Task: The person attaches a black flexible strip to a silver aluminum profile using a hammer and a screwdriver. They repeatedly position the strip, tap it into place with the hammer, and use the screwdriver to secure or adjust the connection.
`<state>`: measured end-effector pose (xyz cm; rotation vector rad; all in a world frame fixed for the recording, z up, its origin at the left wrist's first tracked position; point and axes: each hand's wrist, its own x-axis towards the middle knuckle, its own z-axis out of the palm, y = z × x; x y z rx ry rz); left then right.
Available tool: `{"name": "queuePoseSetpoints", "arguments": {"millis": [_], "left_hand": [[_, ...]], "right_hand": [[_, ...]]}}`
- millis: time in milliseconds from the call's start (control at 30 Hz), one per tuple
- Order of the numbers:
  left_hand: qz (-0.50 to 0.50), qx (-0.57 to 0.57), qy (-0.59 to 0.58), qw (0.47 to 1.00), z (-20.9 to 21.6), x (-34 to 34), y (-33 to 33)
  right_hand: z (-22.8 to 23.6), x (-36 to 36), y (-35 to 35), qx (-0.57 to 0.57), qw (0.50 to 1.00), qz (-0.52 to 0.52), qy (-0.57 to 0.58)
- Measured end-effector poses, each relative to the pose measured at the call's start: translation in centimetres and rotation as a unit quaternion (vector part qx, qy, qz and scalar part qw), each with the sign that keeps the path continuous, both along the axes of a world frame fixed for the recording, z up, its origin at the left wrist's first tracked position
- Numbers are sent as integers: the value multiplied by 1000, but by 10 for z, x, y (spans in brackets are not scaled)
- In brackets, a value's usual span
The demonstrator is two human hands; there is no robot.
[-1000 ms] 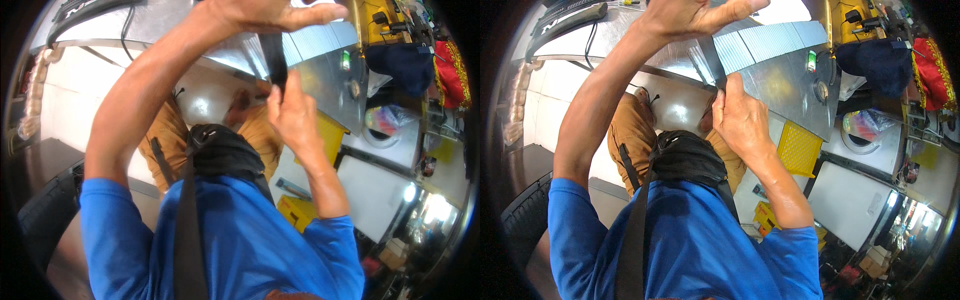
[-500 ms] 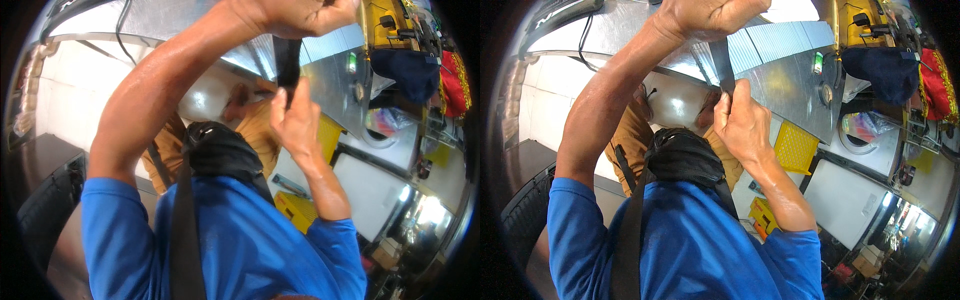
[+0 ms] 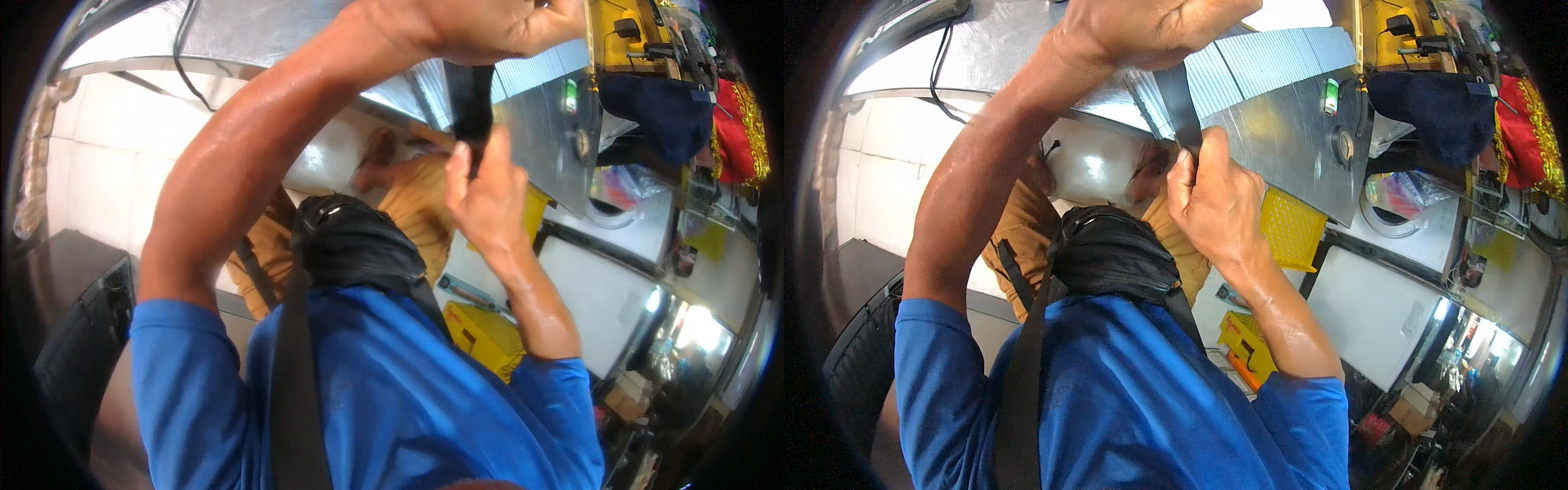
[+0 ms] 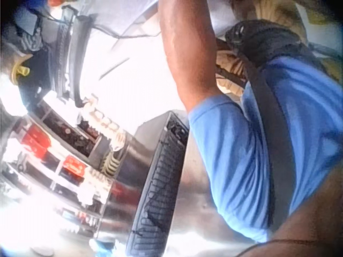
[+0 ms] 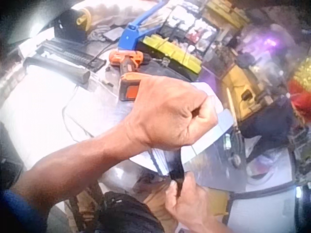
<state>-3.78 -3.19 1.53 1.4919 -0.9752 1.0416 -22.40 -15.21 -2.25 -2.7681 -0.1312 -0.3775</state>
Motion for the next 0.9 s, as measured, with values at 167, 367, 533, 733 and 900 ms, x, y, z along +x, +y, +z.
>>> {"name": "queuePoseSetpoints", "arguments": {"millis": [167, 367, 533, 733, 900], "left_hand": [[-71, -73, 91, 991, -14, 5, 0], [-36, -40, -10, 998, 0, -2, -6], [-56, -58, 83, 993, -17, 8, 8], [32, 69, 29, 997, 7, -12, 6], [4, 30, 10, 1000, 0, -1, 1]], "right_hand": [[26, 9, 2, -36, 995, 2, 97], [-7, -3, 0, 3, 1000, -5, -18], [28, 11, 5, -44, 995, 13, 86], [-6, -1, -2, -34, 999, 1, -16], [-2, -2, 1, -38, 999, -18, 5]]}}
